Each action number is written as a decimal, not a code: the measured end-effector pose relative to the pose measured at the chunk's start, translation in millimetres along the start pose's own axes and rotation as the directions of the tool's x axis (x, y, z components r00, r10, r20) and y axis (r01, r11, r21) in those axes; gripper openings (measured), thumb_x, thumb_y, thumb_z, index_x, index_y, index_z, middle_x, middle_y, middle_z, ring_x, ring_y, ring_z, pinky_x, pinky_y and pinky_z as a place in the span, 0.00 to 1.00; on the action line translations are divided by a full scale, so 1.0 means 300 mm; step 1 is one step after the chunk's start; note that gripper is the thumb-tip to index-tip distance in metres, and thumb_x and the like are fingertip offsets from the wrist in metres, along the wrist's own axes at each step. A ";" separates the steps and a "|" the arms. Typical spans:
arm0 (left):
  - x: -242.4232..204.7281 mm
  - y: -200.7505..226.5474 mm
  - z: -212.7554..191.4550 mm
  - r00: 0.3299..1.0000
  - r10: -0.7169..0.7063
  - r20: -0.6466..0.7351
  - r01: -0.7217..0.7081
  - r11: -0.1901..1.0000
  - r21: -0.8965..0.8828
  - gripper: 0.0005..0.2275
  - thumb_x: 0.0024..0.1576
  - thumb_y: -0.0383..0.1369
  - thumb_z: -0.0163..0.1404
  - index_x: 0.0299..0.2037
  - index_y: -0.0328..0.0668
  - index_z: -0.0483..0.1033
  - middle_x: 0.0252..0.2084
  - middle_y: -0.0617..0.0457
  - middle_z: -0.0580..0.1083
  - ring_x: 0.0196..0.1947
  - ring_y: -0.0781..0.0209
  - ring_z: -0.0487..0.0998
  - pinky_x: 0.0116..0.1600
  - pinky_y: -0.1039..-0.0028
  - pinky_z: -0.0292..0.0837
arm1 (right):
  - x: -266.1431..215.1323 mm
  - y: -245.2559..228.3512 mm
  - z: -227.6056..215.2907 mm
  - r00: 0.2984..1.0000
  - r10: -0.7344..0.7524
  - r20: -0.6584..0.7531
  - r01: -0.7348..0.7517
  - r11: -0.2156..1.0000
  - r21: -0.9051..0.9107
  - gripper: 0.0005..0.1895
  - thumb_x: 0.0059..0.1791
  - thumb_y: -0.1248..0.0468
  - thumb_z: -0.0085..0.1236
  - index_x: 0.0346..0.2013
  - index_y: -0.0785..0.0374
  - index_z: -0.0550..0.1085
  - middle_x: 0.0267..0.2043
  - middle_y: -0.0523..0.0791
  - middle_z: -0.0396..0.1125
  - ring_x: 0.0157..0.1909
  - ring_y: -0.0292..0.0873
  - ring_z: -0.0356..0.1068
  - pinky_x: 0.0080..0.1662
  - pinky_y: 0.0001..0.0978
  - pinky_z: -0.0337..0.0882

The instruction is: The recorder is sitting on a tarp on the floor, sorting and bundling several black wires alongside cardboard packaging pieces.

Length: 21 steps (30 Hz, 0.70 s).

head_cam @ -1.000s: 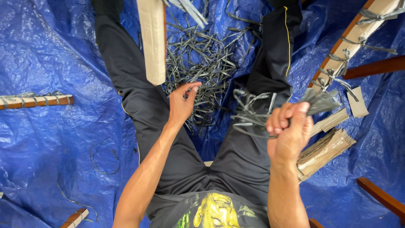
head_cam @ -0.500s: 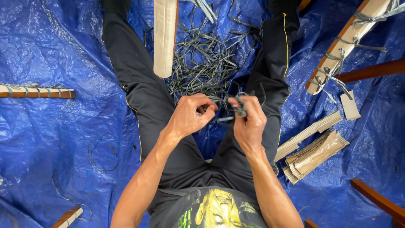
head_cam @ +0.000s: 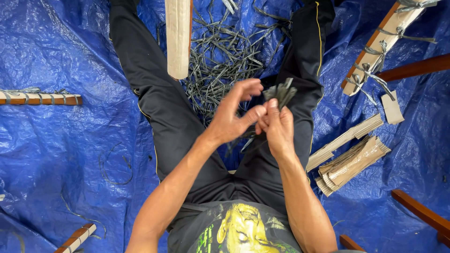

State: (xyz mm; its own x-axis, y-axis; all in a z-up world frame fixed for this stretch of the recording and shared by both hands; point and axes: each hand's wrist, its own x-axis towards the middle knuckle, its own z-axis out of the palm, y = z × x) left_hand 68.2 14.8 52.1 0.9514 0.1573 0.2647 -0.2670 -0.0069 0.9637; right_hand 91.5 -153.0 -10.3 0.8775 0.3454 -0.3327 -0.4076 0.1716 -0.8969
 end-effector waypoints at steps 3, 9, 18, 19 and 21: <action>-0.117 -0.123 0.098 0.964 -0.116 0.241 0.145 0.984 -0.106 0.23 0.58 0.40 0.58 0.55 0.31 0.66 0.38 0.48 0.74 0.40 0.54 0.77 0.49 0.62 0.72 | 0.004 -0.098 -0.008 0.998 -0.047 -0.049 0.054 0.987 0.152 0.20 0.63 0.52 0.39 0.33 0.61 0.65 0.22 0.36 0.49 0.21 0.30 0.48 0.24 0.25 0.54; -0.238 -0.362 0.139 0.774 -0.580 0.253 0.442 0.781 0.441 0.06 0.60 0.32 0.53 0.44 0.41 0.78 0.29 0.42 0.76 0.32 0.44 0.78 0.40 0.59 0.71 | -0.014 -0.284 -0.079 0.960 -0.263 -0.096 0.278 0.937 0.212 0.18 0.64 0.51 0.42 0.36 0.60 0.65 0.24 0.37 0.47 0.20 0.30 0.43 0.25 0.25 0.45; -0.201 -0.741 -0.006 0.937 -0.348 0.020 0.192 0.563 0.804 0.15 0.56 0.28 0.56 0.53 0.38 0.77 0.65 0.43 0.67 0.61 0.39 0.65 0.63 0.56 0.65 | -0.040 -0.316 -0.098 0.914 -0.382 -0.141 0.403 0.895 0.190 0.20 0.65 0.51 0.44 0.36 0.61 0.64 0.22 0.38 0.47 0.20 0.30 0.42 0.23 0.23 0.44; -0.177 -0.741 -0.001 0.937 -0.349 0.020 0.192 0.563 0.804 0.15 0.56 0.28 0.56 0.53 0.38 0.77 0.65 0.43 0.67 0.61 0.39 0.65 0.63 0.56 0.65 | -0.040 -0.307 -0.091 0.914 -0.381 -0.141 0.403 0.895 0.190 0.20 0.65 0.51 0.44 0.36 0.61 0.64 0.22 0.38 0.47 0.20 0.30 0.42 0.23 0.23 0.44; -0.132 -0.739 0.011 0.937 -0.324 0.128 0.027 0.433 0.901 0.15 0.49 0.29 0.59 0.47 0.38 0.79 0.68 0.38 0.63 0.69 0.37 0.56 0.64 0.50 0.54 | -0.040 -0.290 -0.076 0.926 -0.354 -0.127 0.374 0.903 0.212 0.19 0.64 0.51 0.44 0.37 0.61 0.64 0.22 0.38 0.46 0.20 0.30 0.42 0.23 0.22 0.44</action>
State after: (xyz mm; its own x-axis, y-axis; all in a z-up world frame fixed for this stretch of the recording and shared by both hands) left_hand 90.3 6.8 -172.0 0.9979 0.0237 -0.0600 0.0485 -0.8883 0.4567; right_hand 122.3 -193.2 64.9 0.9895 0.1416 -0.0277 -0.0931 0.4800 -0.8723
